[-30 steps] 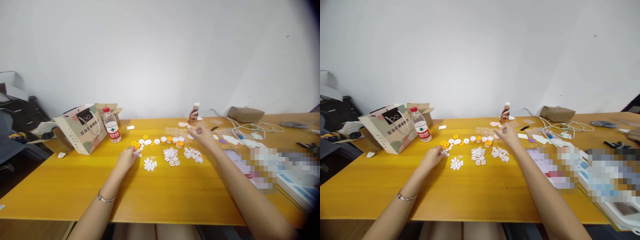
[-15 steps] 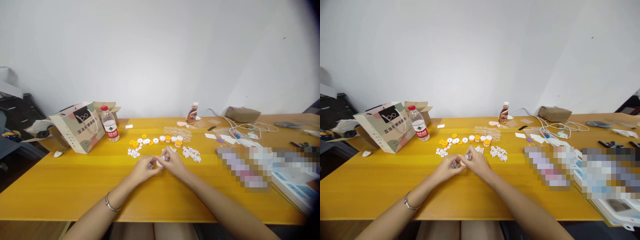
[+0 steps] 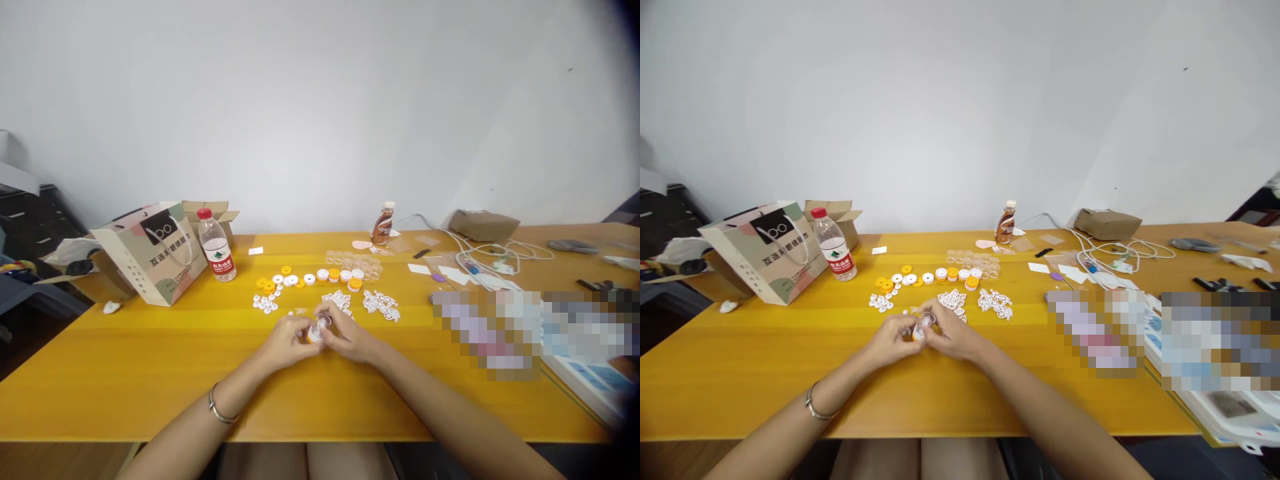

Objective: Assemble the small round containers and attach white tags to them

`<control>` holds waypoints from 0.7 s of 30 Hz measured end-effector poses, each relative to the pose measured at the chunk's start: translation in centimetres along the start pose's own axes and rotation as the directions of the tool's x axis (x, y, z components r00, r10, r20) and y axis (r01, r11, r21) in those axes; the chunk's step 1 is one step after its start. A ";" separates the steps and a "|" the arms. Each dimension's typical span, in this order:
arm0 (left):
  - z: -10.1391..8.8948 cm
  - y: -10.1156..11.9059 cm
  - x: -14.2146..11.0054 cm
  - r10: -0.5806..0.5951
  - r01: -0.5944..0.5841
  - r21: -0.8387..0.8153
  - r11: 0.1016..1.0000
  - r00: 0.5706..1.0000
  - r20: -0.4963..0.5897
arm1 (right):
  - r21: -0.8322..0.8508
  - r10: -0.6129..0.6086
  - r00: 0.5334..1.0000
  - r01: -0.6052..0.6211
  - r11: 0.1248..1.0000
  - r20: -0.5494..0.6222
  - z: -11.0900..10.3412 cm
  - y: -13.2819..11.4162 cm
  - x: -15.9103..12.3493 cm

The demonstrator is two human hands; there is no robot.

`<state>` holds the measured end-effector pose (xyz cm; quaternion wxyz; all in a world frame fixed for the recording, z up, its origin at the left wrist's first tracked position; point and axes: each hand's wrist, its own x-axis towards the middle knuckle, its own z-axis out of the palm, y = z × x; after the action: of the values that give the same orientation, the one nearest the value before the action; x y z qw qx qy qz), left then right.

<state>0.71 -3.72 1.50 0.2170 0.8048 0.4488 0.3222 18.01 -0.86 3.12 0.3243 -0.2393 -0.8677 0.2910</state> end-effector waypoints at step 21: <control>-1.1 0.1 0.3 0.071 -0.077 0.261 0.962 0.997 0.033 | 0.017 0.197 0.980 -0.198 0.980 0.030 0.4 0.5 0.2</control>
<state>0.09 -3.41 2.46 0.1016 0.8463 0.4546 0.2583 17.68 -0.49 2.63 0.2840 -0.3170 -0.8411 0.3337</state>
